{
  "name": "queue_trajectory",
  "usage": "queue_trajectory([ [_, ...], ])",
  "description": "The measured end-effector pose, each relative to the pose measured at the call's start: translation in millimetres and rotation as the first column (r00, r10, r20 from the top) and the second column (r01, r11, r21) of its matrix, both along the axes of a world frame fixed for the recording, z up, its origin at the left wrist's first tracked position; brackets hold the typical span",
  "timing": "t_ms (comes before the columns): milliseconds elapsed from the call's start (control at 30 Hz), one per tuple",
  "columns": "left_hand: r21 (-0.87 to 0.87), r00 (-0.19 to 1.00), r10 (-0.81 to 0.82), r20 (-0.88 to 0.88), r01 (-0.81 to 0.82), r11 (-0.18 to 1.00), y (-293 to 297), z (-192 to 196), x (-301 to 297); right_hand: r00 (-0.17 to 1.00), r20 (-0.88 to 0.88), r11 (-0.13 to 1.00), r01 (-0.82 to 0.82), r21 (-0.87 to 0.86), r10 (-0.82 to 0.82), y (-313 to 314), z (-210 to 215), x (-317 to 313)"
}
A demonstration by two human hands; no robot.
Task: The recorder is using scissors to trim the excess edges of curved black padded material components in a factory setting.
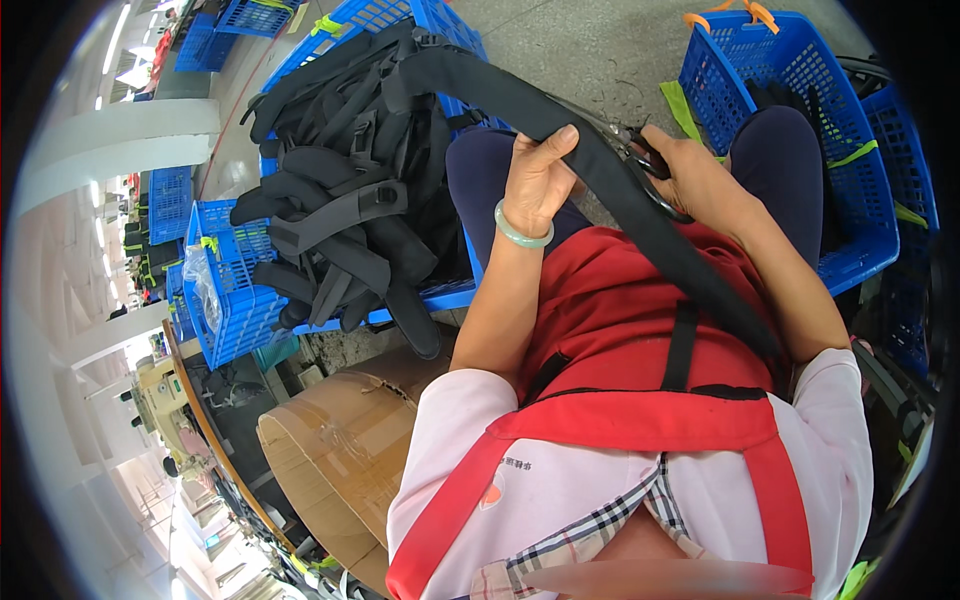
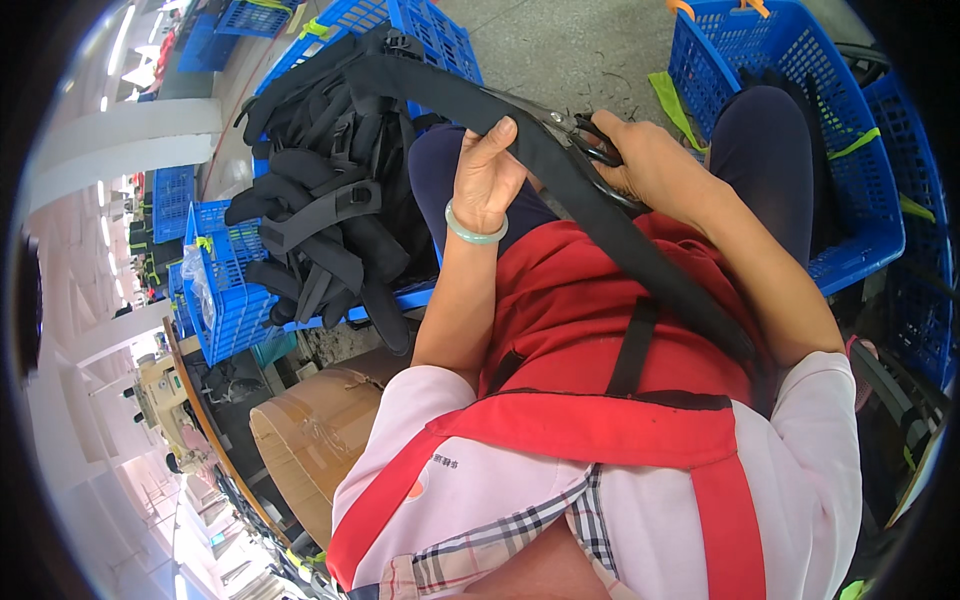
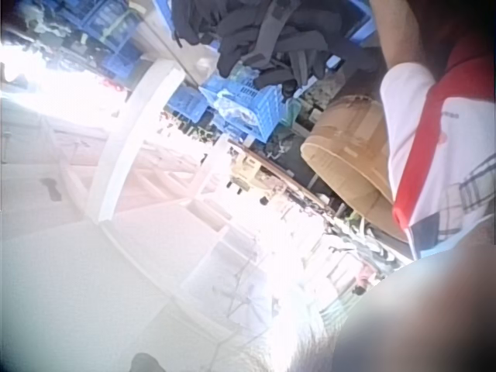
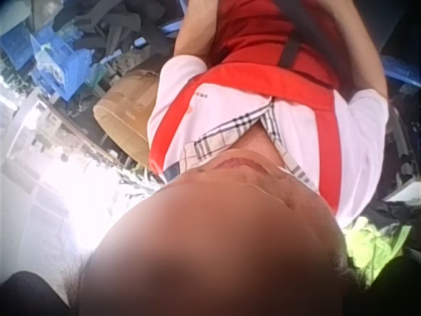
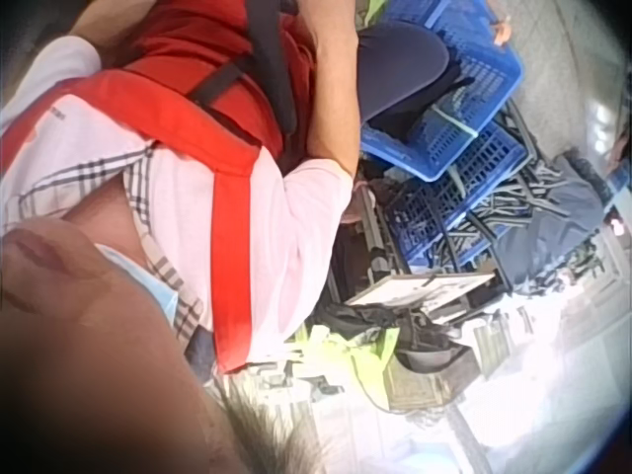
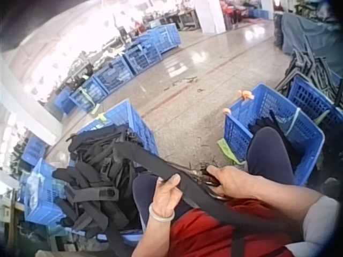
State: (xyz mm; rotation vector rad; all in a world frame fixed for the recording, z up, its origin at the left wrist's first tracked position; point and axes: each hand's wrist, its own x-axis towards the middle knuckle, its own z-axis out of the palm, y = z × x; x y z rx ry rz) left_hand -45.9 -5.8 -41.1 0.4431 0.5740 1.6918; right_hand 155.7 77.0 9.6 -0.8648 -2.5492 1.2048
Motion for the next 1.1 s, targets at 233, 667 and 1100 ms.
queue_trajectory([
  [233, -0.067, 0.993, 0.083, 0.087, -0.077, 0.995, 10, 19, -10, 0.999, -0.021, 0.994, 0.031, -0.102, -0.033, -4, -15, -1],
  [667, -0.055, 0.995, 0.080, 0.055, -0.077, 0.995, 6, 3, -12, 0.998, -0.054, 0.997, -0.044, -0.064, 0.041, 6, -12, -19],
  [1100, -0.095, 0.994, 0.054, 0.091, -0.046, 0.994, 10, 2, -10, 0.977, -0.214, 0.989, -0.015, -0.150, -0.018, 11, -27, -25],
])
